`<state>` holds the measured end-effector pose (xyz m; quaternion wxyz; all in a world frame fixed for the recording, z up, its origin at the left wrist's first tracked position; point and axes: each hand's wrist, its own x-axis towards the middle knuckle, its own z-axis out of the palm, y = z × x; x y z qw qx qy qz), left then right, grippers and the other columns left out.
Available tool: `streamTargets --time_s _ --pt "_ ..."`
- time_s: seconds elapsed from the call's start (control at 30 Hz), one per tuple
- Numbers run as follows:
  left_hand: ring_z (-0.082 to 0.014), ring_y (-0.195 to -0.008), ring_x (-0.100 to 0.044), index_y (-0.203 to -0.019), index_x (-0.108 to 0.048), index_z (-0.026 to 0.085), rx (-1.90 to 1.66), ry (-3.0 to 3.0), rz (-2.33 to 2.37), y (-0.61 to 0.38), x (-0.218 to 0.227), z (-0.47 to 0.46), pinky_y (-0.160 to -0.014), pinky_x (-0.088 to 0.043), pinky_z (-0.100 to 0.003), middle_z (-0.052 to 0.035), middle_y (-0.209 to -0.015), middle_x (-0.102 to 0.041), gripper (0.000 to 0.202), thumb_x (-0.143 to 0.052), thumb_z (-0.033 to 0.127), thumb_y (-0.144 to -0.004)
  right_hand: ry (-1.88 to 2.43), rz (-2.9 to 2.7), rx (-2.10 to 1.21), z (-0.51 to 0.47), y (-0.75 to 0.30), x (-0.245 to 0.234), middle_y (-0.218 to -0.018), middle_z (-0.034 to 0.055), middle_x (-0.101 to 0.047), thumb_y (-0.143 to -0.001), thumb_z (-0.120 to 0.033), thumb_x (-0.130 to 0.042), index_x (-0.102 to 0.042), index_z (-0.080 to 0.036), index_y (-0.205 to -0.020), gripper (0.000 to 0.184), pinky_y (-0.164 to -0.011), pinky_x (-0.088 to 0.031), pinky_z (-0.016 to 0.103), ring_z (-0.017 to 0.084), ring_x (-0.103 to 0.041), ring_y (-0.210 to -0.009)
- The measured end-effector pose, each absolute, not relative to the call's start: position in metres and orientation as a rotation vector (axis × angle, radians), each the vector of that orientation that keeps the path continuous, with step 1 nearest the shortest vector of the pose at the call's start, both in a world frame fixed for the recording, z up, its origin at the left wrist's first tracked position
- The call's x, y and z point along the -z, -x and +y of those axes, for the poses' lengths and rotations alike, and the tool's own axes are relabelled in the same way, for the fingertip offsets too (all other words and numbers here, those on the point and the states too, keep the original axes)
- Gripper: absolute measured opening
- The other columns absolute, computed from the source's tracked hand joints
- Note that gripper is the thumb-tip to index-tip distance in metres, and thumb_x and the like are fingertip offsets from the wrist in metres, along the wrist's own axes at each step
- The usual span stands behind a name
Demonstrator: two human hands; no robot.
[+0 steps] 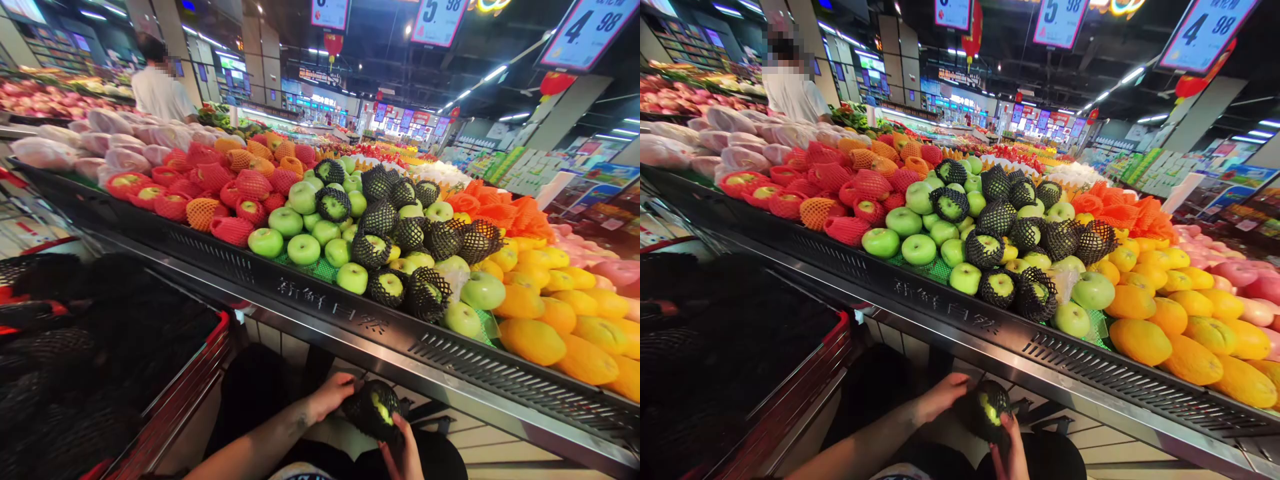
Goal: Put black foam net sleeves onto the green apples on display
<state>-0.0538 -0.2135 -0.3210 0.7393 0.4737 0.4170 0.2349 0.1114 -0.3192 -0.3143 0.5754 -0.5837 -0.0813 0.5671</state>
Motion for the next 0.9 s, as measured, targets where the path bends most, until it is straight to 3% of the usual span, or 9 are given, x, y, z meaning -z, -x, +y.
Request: streamTargets --time_s 0.1,0.17,0.27,0.37,0.47,0.6,0.7,0.8,0.9 --pt "-0.0190 -0.079 -0.057 -0.082 -0.064 0.017 -0.556 -1.344 0.926 0.054 0.317 -0.218 -0.079 -0.044 -0.033 -0.0021 -0.078 -0.062 0.037 -0.059 0.053 -0.085 1.480 -0.019 -1.327 -0.321 -0.117 0.309 -0.093 0.0029 -0.074 -0.030 -0.060 -0.090 -0.064 -0.027 -0.074 0.061 -0.069 -0.045 0.032 0.027 -0.063 -0.090" --pt "-0.0233 -0.104 -0.060 -0.108 -0.063 0.019 -0.651 -1.523 0.885 0.058 0.310 -0.220 -0.097 -0.045 -0.039 -0.0072 -0.109 -0.066 0.026 -0.058 0.030 -0.085 1.495 -0.001 -1.320 -0.321 -0.118 0.304 -0.093 0.0022 -0.075 -0.028 -0.060 -0.089 -0.065 -0.027 -0.076 0.063 -0.069 -0.045 0.032 0.028 -0.063 -0.093" --pt "-0.0262 -0.139 -0.043 -0.138 -0.049 0.025 -0.735 -1.730 0.567 0.067 0.296 -0.221 -0.119 -0.031 -0.045 -0.0107 -0.147 -0.047 0.063 -0.058 0.012 -0.077 1.474 -0.041 -1.333 -0.318 -0.116 0.297 -0.088 0.0012 -0.076 -0.029 -0.060 -0.089 -0.067 -0.027 -0.076 0.061 -0.070 -0.048 0.033 0.029 -0.065 -0.091" --pt "-0.0330 -0.150 -0.030 -0.152 -0.033 0.024 -0.652 -1.844 0.296 0.072 0.287 -0.221 -0.124 -0.025 -0.049 -0.0136 -0.161 -0.030 0.094 -0.073 0.016 -0.068 1.412 -0.090 -1.343 -0.316 -0.113 0.294 -0.091 0.0016 -0.076 -0.034 -0.058 -0.092 -0.069 -0.026 -0.077 0.059 -0.073 -0.052 0.036 0.030 -0.067 -0.092" --pt "-0.0359 -0.148 -0.035 -0.156 -0.023 0.025 -0.565 -1.887 0.387 0.069 0.287 -0.223 -0.122 -0.030 -0.050 -0.0168 -0.162 -0.031 0.120 -0.088 0.027 -0.055 1.323 -0.162 -1.363 -0.316 -0.109 0.297 -0.099 0.0028 -0.076 -0.040 -0.054 -0.095 -0.073 -0.024 -0.091 0.062 -0.086 -0.053 0.039 0.030 -0.068 -0.100" --pt "-0.0303 -0.131 -0.056 -0.143 -0.042 0.027 -0.603 -1.810 0.581 0.063 0.293 -0.227 -0.114 -0.043 -0.043 -0.0102 -0.143 -0.057 0.105 -0.091 0.033 -0.051 1.166 -0.263 -1.423 -0.316 -0.106 0.298 -0.103 0.0038 -0.076 -0.050 -0.059 -0.093 -0.075 -0.026 -0.096 0.059 -0.093 -0.053 0.040 0.029 -0.067 -0.108" --pt "-0.0289 -0.125 -0.059 -0.136 -0.048 0.026 -0.748 -1.752 0.630 0.063 0.296 -0.228 -0.112 -0.044 -0.041 -0.0094 -0.137 -0.061 0.099 -0.091 0.034 -0.048 1.067 -0.139 -1.493 -0.311 -0.105 0.290 -0.102 0.0006 -0.077 -0.049 -0.062 -0.092 -0.077 -0.029 -0.090 0.055 -0.085 -0.057 0.035 0.025 -0.070 -0.102" --pt "-0.0297 -0.128 -0.056 -0.136 -0.047 0.024 -0.843 -1.680 0.641 0.067 0.298 -0.225 -0.113 -0.042 -0.041 -0.0109 -0.138 -0.059 0.101 -0.093 0.034 -0.047 1.099 -0.065 -1.466 -0.306 -0.104 0.283 -0.097 -0.0050 -0.078 -0.038 -0.044 -0.100 -0.077 -0.031 -0.087 0.055 -0.073 -0.057 0.025 0.017 -0.071 -0.089" --pt "-0.0297 -0.129 -0.055 -0.138 -0.046 0.025 -0.820 -1.671 0.603 0.069 0.295 -0.222 -0.113 -0.042 -0.042 -0.0108 -0.141 -0.056 0.103 -0.093 0.030 -0.047 1.134 -0.082 -1.436 -0.305 -0.102 0.283 -0.096 -0.0043 -0.078 -0.036 -0.041 -0.101 -0.076 -0.030 -0.088 0.058 -0.067 -0.056 0.022 0.017 -0.071 -0.089"
